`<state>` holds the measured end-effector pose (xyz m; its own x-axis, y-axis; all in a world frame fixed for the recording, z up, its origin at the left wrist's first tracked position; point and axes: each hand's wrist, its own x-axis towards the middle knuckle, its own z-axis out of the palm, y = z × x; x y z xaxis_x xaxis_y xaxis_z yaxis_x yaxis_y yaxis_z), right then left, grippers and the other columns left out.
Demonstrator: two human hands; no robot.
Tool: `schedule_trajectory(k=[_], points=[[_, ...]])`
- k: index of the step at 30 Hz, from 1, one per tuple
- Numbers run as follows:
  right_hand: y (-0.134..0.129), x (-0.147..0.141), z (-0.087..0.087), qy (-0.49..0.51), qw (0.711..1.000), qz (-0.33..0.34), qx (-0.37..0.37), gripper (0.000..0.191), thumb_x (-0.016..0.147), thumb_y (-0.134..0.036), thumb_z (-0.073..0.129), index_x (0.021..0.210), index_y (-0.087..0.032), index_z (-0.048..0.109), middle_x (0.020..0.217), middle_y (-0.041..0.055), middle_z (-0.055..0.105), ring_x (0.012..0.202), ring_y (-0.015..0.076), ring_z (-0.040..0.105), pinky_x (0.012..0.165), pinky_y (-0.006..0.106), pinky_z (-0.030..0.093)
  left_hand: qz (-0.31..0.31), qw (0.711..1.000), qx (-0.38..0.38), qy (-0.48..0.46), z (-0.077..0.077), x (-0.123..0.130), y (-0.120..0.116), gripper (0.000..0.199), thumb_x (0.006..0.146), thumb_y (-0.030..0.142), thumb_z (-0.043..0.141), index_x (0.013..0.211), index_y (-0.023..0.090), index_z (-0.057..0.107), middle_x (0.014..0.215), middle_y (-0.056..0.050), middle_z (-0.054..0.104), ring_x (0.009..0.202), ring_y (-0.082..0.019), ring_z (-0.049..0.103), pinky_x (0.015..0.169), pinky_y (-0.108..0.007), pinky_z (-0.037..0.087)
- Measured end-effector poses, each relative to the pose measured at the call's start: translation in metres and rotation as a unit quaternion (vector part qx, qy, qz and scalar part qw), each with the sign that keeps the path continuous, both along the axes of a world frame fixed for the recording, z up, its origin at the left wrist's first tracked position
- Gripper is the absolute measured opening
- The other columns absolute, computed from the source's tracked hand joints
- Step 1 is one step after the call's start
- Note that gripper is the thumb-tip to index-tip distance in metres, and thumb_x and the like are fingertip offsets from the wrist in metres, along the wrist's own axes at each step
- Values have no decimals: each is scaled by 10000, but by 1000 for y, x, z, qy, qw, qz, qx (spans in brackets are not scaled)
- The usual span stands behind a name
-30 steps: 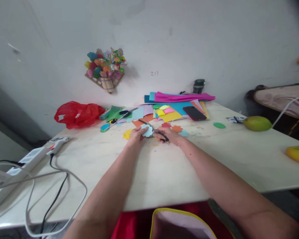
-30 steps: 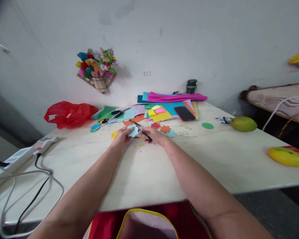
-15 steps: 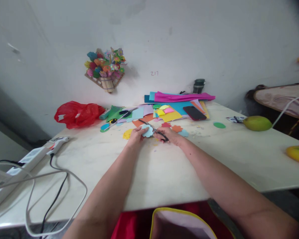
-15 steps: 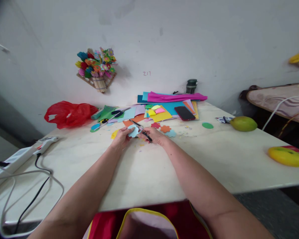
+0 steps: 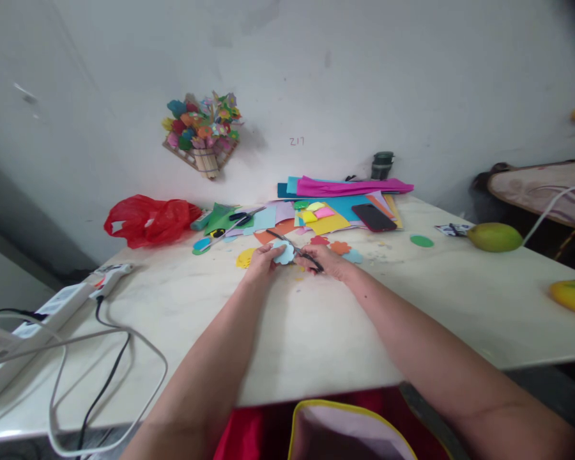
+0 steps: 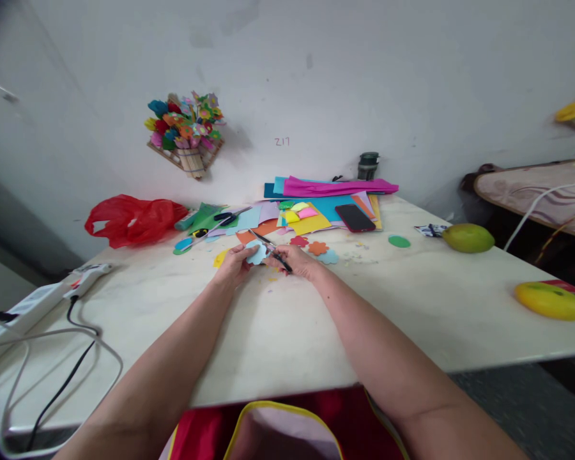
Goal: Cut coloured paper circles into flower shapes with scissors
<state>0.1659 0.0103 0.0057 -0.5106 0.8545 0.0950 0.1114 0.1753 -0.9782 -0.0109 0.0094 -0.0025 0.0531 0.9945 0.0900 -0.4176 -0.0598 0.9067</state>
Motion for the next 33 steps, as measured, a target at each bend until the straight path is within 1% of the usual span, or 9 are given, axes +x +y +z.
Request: schedule_trajectory(k=[5, 8, 14, 20, 29, 33], points=[[5, 0, -5, 11, 1000, 1, -1, 251, 606, -316, 705, 746, -155, 573, 461, -72, 442, 383, 59, 387, 376, 192, 292, 12, 1000, -8, -6, 1, 0, -1, 230, 524, 192, 800, 682, 88, 669, 659, -51, 668, 546, -101, 573, 522, -207, 423], [6, -1, -6, 13, 1000, -1, -1, 250, 601, -309, 705, 748, -154, 576, 464, -70, 449, 384, 58, 388, 370, 189, 285, 13, 1000, -4, 2, 1, 0, -1, 221, 535, 197, 793, 683, 89, 669, 655, -54, 668, 531, -103, 568, 504, -209, 415], [6, -1, -6, 20, 1000, -2, 0, 242, 606, -336, 683, 708, -154, 561, 472, -59, 455, 390, 62, 395, 366, 191, 302, 11, 1000, -2, -17, 5, 2, -4, 242, 516, 195, 801, 696, 89, 679, 693, -66, 685, 579, -121, 599, 553, -213, 456], [10, 0, -9, 28, 1000, 3, -8, 227, 633, -330, 654, 745, -147, 578, 475, -48, 464, 394, 68, 405, 367, 194, 310, 23, 1000, -7, -7, 6, 3, -4, 248, 525, 208, 797, 701, 81, 678, 667, -66, 681, 549, -116, 591, 529, -213, 452], [3, -1, -3, 37, 999, -2, -12, 243, 609, -356, 678, 698, -155, 573, 464, -57, 452, 381, 64, 397, 366, 197, 304, 14, 1000, -7, -13, 6, 3, -5, 240, 539, 191, 785, 723, 80, 680, 717, -82, 694, 611, -144, 621, 605, -240, 480], [6, -2, -5, 44, 999, -6, -23, 243, 608, -361, 673, 702, -159, 577, 451, -61, 446, 373, 65, 387, 358, 197, 304, 24, 1000, -12, -6, 7, 3, -5, 220, 545, 189, 781, 710, 87, 678, 702, -79, 689, 598, -145, 613, 602, -248, 476]])
